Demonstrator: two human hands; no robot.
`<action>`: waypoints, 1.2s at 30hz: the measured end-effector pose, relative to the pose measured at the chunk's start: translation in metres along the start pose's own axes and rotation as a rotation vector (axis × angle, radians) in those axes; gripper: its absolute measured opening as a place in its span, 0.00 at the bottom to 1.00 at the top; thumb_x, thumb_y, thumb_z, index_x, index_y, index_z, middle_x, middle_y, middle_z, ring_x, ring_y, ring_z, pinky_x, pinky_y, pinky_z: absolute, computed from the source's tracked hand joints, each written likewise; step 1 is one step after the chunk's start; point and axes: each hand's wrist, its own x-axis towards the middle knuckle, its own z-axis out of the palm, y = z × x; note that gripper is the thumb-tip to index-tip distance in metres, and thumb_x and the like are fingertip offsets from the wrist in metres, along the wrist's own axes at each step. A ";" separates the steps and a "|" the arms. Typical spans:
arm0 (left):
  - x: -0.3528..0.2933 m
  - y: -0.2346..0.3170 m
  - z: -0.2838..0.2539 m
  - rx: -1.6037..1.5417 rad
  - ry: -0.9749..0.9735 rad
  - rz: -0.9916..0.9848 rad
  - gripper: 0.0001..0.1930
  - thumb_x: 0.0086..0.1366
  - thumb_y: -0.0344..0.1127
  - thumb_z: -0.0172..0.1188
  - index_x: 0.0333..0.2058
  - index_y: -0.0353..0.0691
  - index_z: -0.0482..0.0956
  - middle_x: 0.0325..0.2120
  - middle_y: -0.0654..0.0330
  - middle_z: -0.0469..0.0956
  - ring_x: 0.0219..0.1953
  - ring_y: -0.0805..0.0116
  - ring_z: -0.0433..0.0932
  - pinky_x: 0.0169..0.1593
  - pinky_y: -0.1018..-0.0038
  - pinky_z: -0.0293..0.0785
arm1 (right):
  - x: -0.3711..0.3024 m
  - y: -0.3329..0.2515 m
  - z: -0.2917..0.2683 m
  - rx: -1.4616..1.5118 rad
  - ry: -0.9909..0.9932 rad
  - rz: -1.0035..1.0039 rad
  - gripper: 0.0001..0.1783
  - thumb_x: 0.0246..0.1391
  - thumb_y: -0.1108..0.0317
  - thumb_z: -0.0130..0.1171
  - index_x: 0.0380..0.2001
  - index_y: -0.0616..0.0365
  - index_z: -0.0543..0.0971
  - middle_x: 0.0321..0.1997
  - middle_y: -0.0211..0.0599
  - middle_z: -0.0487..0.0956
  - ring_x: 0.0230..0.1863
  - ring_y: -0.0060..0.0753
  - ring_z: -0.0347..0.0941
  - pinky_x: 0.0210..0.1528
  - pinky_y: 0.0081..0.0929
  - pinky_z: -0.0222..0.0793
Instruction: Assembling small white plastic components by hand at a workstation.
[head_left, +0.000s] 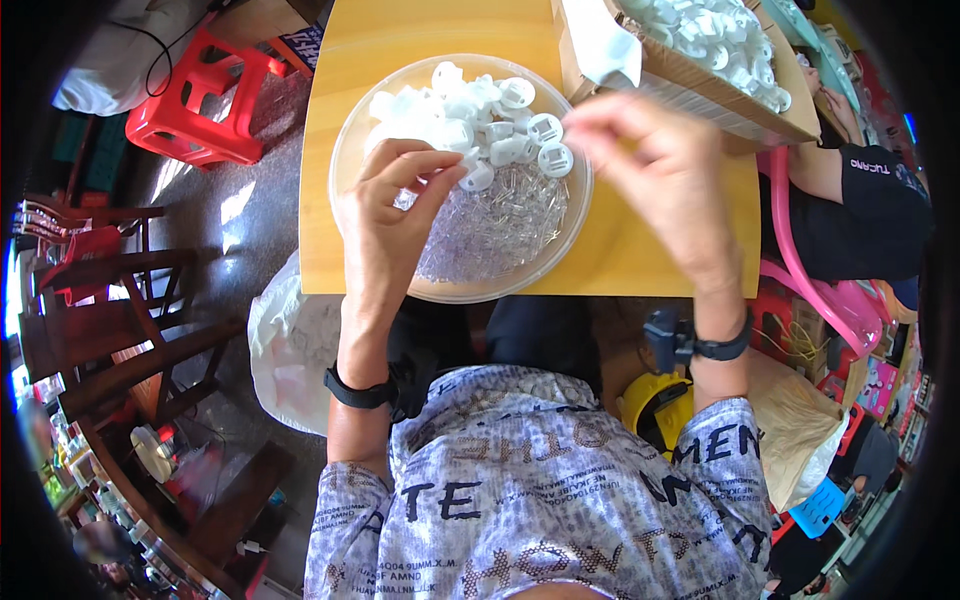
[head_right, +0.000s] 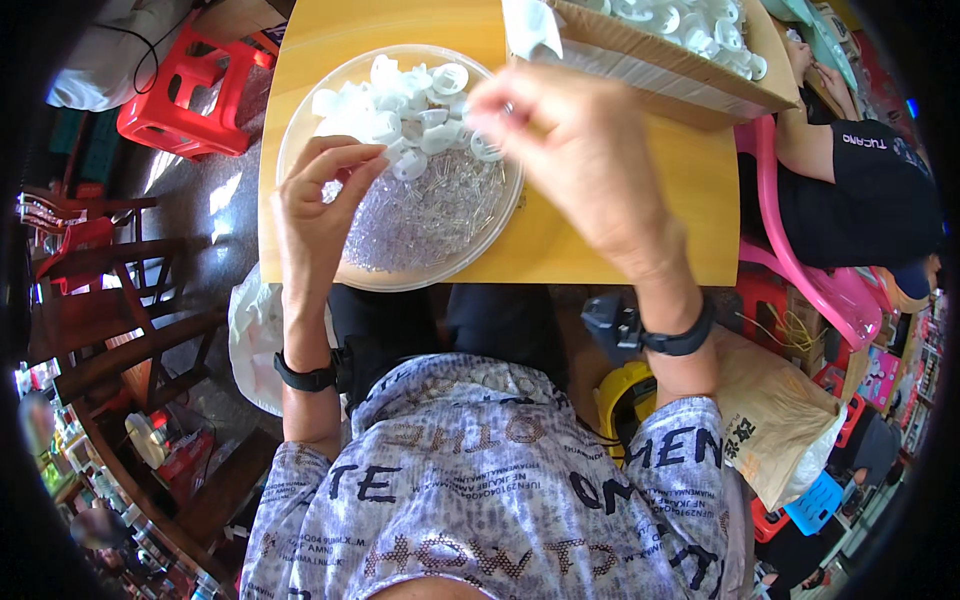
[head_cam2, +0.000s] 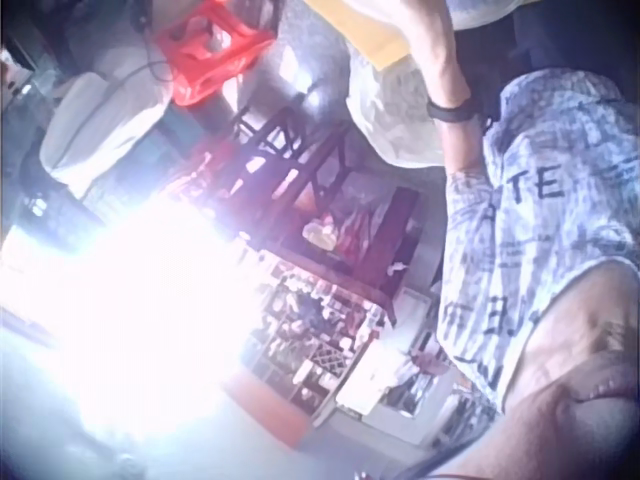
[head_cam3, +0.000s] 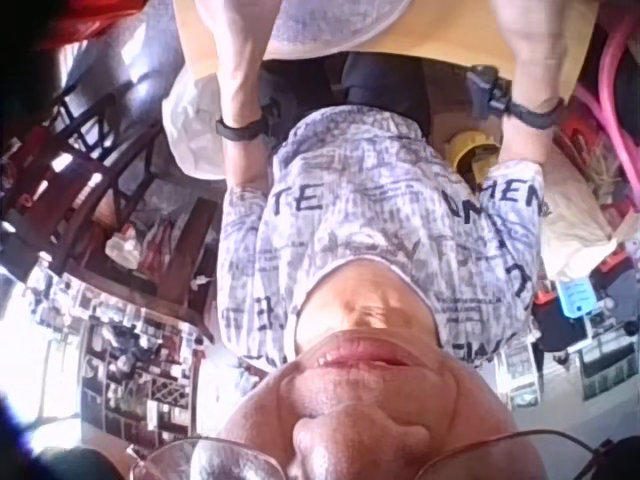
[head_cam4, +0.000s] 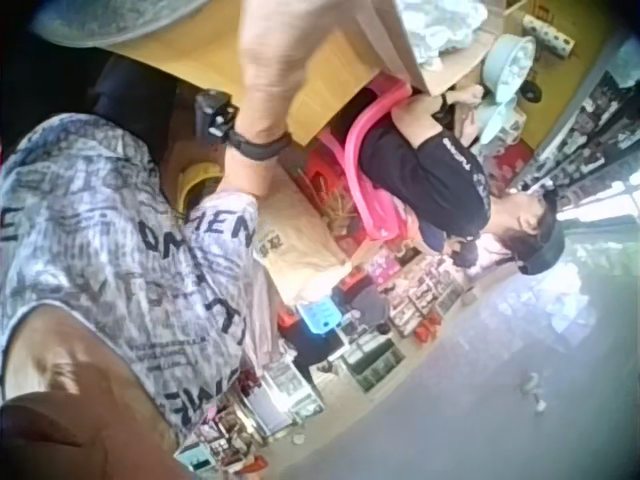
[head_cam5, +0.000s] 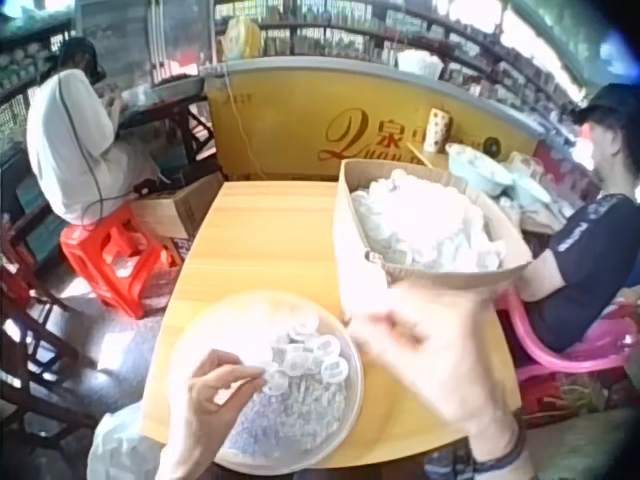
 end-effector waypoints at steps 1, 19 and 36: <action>-0.003 -0.005 -0.001 -0.181 -0.003 -0.039 0.05 0.59 0.28 0.63 0.33 0.34 0.81 0.32 0.62 0.79 0.31 0.75 0.77 0.38 0.80 0.72 | -0.009 0.003 0.010 -0.074 -0.135 0.021 0.06 0.49 0.69 0.64 0.30 0.59 0.80 0.26 0.38 0.80 0.26 0.32 0.77 0.28 0.25 0.70; -0.033 -0.004 -0.028 -1.129 -0.084 -0.365 0.07 0.69 0.29 0.48 0.41 0.32 0.69 0.44 0.36 0.75 0.49 0.48 0.77 0.51 0.67 0.78 | -0.027 -0.010 0.073 -0.158 -0.215 0.036 0.05 0.47 0.69 0.60 0.25 0.57 0.76 0.27 0.35 0.77 0.36 0.39 0.75 0.39 0.35 0.71; -0.028 -0.008 -0.029 -0.980 -0.073 -0.366 0.12 0.69 0.30 0.49 0.49 0.32 0.69 0.38 0.49 0.79 0.36 0.57 0.83 0.39 0.74 0.82 | -0.026 0.003 0.054 0.843 -0.174 0.399 0.09 0.57 0.68 0.60 0.37 0.62 0.78 0.32 0.32 0.81 0.34 0.20 0.77 0.32 0.15 0.75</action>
